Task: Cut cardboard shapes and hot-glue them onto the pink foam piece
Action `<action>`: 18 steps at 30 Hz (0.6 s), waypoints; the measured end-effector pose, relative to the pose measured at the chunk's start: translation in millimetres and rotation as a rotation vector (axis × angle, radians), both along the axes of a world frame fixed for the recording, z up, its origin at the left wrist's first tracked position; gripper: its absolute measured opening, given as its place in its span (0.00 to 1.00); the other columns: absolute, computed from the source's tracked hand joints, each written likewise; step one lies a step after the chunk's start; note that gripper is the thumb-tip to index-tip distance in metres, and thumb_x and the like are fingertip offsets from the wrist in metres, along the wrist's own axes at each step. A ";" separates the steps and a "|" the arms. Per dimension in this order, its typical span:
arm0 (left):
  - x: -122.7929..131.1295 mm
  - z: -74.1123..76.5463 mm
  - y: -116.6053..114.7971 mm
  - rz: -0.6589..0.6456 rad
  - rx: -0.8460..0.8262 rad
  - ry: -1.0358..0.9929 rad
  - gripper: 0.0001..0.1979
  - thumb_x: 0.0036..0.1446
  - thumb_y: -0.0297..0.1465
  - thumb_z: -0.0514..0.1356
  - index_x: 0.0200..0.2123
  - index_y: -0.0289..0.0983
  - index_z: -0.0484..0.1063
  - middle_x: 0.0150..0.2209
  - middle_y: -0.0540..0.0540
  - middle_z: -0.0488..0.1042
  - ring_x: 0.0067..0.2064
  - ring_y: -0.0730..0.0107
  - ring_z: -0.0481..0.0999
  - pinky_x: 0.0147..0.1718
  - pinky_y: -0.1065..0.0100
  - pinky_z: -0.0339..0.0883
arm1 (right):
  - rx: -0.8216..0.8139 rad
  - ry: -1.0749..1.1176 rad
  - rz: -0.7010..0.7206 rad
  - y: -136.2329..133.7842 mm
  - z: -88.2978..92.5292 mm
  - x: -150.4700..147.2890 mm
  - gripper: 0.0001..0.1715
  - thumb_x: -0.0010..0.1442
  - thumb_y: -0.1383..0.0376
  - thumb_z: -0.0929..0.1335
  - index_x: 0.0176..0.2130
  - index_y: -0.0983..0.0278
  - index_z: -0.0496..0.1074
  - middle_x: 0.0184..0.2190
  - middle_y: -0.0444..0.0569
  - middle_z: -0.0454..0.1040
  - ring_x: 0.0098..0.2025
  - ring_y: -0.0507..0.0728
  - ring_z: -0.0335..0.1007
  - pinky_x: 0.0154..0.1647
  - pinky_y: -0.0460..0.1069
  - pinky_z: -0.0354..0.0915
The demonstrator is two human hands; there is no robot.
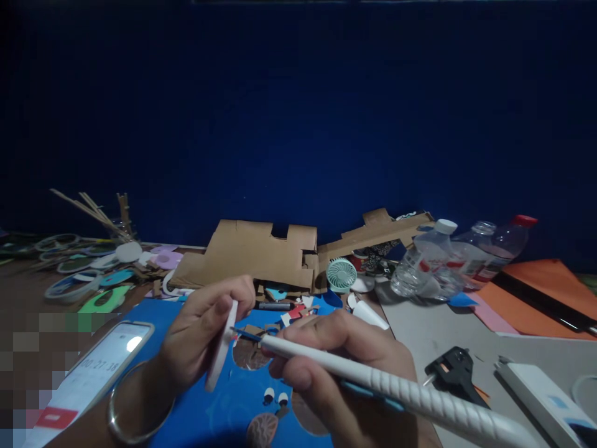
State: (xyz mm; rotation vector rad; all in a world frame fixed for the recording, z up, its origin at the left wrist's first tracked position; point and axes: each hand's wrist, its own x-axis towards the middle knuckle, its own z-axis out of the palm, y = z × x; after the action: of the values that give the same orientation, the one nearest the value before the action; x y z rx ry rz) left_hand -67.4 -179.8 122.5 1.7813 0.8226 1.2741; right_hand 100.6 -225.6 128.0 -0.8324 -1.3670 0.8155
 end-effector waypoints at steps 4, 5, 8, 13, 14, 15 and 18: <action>-1.5 0.9 0.9 -0.004 0.025 0.036 0.19 0.62 0.40 0.44 0.22 0.37 0.60 0.22 0.50 0.57 0.24 0.72 0.57 0.23 0.67 0.51 | -0.033 -0.005 0.001 -0.6 -0.6 0.9 0.09 0.53 0.58 0.68 0.27 0.60 0.73 0.25 0.50 0.77 0.26 0.60 0.74 0.24 0.50 0.72; -1.9 0.8 1.2 -0.012 0.027 0.042 0.19 0.62 0.40 0.44 0.23 0.37 0.61 0.22 0.50 0.57 0.24 0.72 0.57 0.23 0.67 0.51 | -0.037 -0.008 -0.003 -0.6 -1.0 1.1 0.09 0.53 0.58 0.68 0.27 0.60 0.73 0.25 0.50 0.77 0.26 0.60 0.75 0.24 0.50 0.72; -3.1 0.1 2.4 -0.029 0.042 0.046 0.19 0.62 0.40 0.45 0.23 0.37 0.61 0.22 0.50 0.58 0.25 0.72 0.58 0.24 0.67 0.52 | -0.012 -0.023 -0.021 -0.3 -2.2 1.1 0.08 0.53 0.59 0.69 0.27 0.60 0.73 0.25 0.50 0.77 0.27 0.60 0.75 0.25 0.50 0.72; -5.5 -1.5 4.1 -0.024 0.083 0.086 0.19 0.62 0.41 0.44 0.23 0.37 0.60 0.23 0.51 0.56 0.25 0.72 0.57 0.24 0.68 0.51 | 0.066 -0.066 -0.088 0.6 -1.9 -1.6 0.05 0.53 0.61 0.68 0.27 0.59 0.73 0.23 0.47 0.76 0.23 0.59 0.73 0.20 0.49 0.70; -6.2 -1.5 4.3 -0.012 0.104 0.092 0.18 0.62 0.40 0.44 0.23 0.37 0.60 0.23 0.51 0.56 0.25 0.72 0.57 0.24 0.68 0.50 | 0.087 -0.075 -0.105 0.6 -1.4 -2.3 0.05 0.53 0.61 0.68 0.26 0.58 0.73 0.21 0.47 0.75 0.21 0.58 0.72 0.18 0.48 0.69; -6.8 -1.3 4.6 0.002 0.126 0.100 0.18 0.62 0.39 0.45 0.23 0.37 0.60 0.23 0.51 0.56 0.25 0.72 0.57 0.24 0.68 0.50 | 0.105 -0.084 -0.122 0.5 -0.8 -2.9 0.05 0.52 0.61 0.69 0.26 0.58 0.73 0.20 0.46 0.75 0.20 0.57 0.71 0.16 0.48 0.67; -8.4 -0.5 5.2 0.042 0.173 0.137 0.17 0.62 0.38 0.45 0.23 0.37 0.59 0.23 0.51 0.57 0.25 0.73 0.57 0.24 0.68 0.50 | 0.112 -0.111 -0.161 -0.3 1.4 -3.7 0.06 0.52 0.61 0.69 0.25 0.58 0.73 0.19 0.46 0.74 0.17 0.56 0.69 0.13 0.47 0.63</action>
State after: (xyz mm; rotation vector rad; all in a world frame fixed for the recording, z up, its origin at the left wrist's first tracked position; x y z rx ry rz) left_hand -75.8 -174.6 122.0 2.0164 0.8511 1.2946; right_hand 96.8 -225.9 129.4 -0.8980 -1.4090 0.5703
